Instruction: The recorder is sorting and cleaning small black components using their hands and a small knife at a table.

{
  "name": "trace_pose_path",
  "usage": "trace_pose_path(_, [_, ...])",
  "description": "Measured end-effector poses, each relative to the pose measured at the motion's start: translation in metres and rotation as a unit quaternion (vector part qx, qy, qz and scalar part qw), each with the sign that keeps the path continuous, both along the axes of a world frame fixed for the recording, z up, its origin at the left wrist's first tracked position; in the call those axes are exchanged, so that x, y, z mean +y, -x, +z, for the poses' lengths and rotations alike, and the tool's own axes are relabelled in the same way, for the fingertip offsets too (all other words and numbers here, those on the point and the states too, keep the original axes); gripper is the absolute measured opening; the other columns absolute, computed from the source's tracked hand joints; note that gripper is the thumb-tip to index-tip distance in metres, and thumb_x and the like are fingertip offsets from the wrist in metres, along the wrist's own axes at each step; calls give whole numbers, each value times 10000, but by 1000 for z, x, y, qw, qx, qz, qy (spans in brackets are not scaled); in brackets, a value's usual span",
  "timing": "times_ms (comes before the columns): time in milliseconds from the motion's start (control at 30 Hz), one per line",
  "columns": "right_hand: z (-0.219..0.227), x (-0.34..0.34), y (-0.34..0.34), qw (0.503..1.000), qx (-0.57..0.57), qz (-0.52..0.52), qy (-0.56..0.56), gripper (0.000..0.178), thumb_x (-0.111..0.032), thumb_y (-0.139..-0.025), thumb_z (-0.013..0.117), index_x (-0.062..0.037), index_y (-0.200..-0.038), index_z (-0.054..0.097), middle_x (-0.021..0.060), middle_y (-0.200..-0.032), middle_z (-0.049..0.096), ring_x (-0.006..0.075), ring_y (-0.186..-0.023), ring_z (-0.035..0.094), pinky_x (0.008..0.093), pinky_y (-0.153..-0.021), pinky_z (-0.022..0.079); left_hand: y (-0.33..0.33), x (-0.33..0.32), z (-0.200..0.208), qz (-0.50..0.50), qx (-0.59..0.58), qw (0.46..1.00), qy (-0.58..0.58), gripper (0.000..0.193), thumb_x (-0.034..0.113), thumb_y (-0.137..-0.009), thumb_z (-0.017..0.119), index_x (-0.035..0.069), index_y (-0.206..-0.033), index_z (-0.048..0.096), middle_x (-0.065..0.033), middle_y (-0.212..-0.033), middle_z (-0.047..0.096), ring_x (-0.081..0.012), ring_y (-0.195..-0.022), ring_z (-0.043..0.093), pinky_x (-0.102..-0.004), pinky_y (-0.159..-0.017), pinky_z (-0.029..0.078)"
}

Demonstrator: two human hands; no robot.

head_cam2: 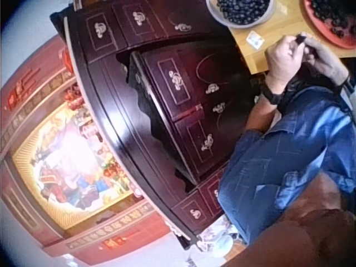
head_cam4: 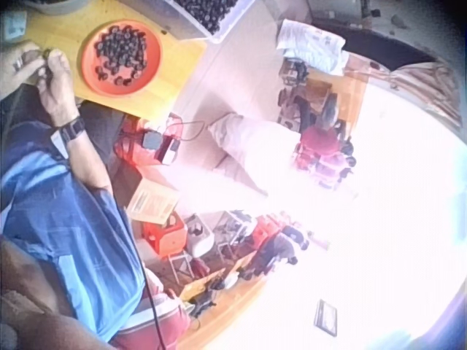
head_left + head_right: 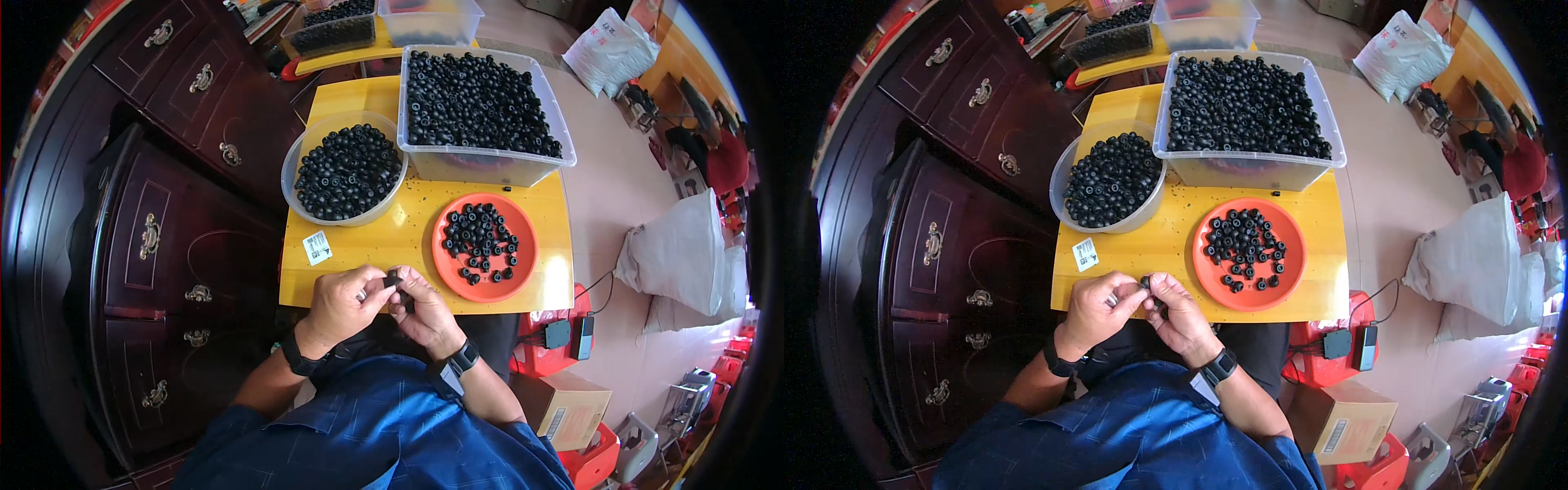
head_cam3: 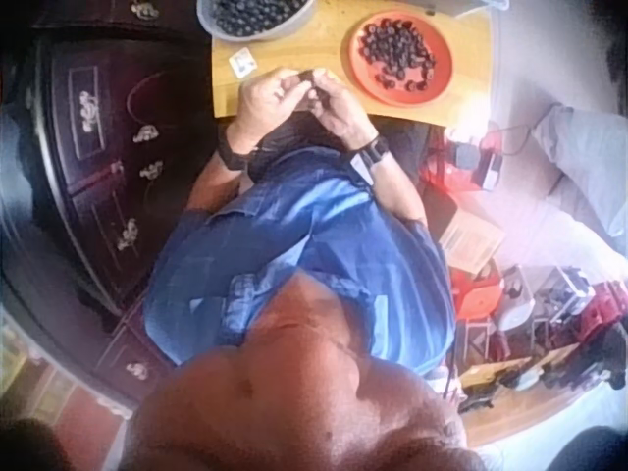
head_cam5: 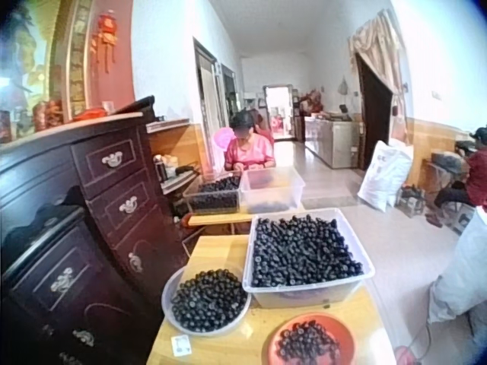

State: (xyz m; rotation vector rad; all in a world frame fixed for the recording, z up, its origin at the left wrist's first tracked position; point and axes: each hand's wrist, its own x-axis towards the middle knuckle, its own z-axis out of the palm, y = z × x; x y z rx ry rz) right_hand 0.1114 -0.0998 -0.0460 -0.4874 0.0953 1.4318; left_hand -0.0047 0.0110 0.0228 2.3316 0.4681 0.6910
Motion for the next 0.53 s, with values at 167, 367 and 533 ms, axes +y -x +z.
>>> trace_pose_path(167, [3, 0, -6, 999, 25, -2, -26, 153, -263, -994, 619, -111, -974, 624, -16, -872, 639, 63, -705, 582, 202, -595, 435, -1, 9, 12, -15, 76, 996, 51, 237, 180, -862, 763, 23, -789, 602, -111, -635, 638, -222, -555, 651, -317, -524, 487])
trace_pose_path(367, [-1, 0, -3, 999, 23, 6, -47, 124, -236, -992, 625, -118, -966, 597, -28, -863, 619, 60, -699, 554, 198, -594, 428, -4, 12, 15, -33, 100, 994, 36, 361, 354, -873, 745, 31, -789, 607, -127, -643, 642, -277, -573, 663, -350, -526, 490])
trace_pose_path(533, [-4, 0, -2, 997, 6, 11, -72, 100, -211, -995, 621, -121, -963, 590, -42, -849, 596, 55, -709, 545, 198, -607, 431, -3, 14, 12, -42, 98, 994, 24, 408, 415, -863, 743, 35, -798, 611, -119, -639, 642, -275, -577, 666, -357, -527, 493])
